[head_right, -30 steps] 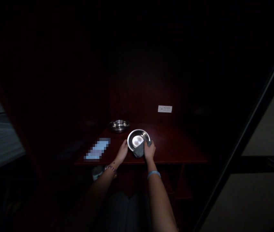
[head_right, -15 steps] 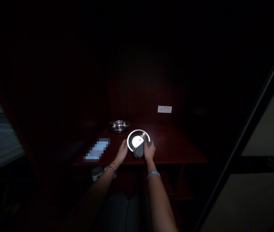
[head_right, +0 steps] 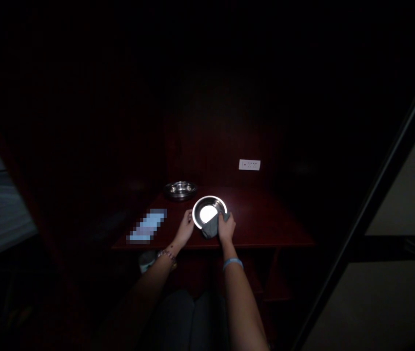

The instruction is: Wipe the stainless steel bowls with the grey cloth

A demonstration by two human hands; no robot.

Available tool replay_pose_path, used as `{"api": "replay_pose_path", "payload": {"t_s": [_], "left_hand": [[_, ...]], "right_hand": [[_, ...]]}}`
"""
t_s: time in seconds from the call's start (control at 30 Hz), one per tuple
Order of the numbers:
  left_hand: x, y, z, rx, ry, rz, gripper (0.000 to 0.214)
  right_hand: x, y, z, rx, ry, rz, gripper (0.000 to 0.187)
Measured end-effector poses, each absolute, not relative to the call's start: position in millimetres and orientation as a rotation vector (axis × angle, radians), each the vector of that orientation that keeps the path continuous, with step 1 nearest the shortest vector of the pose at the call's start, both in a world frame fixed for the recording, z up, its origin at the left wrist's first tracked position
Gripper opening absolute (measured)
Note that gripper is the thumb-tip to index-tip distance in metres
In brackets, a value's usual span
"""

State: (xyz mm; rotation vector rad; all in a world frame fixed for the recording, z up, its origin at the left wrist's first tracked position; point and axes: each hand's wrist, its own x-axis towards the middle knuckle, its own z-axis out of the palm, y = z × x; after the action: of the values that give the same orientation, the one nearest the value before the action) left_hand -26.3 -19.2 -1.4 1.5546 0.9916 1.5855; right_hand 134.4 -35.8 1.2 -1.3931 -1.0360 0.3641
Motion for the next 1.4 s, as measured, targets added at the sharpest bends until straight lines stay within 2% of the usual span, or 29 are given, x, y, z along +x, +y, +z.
{"api": "replay_pose_path", "payload": {"t_s": [0.93,1.4], "left_hand": [[-25.6,-21.7,0.5,1.499,0.977,1.605,0.014],[-24.9,-21.6,2.8,1.454,1.022,1.611,0.019]], "right_hand": [[133.9,-36.2,1.4,-1.384,-1.015,0.375,0.026],[133.4,-36.3,2.7,-1.387,-1.024,0.351,0.023]]}}
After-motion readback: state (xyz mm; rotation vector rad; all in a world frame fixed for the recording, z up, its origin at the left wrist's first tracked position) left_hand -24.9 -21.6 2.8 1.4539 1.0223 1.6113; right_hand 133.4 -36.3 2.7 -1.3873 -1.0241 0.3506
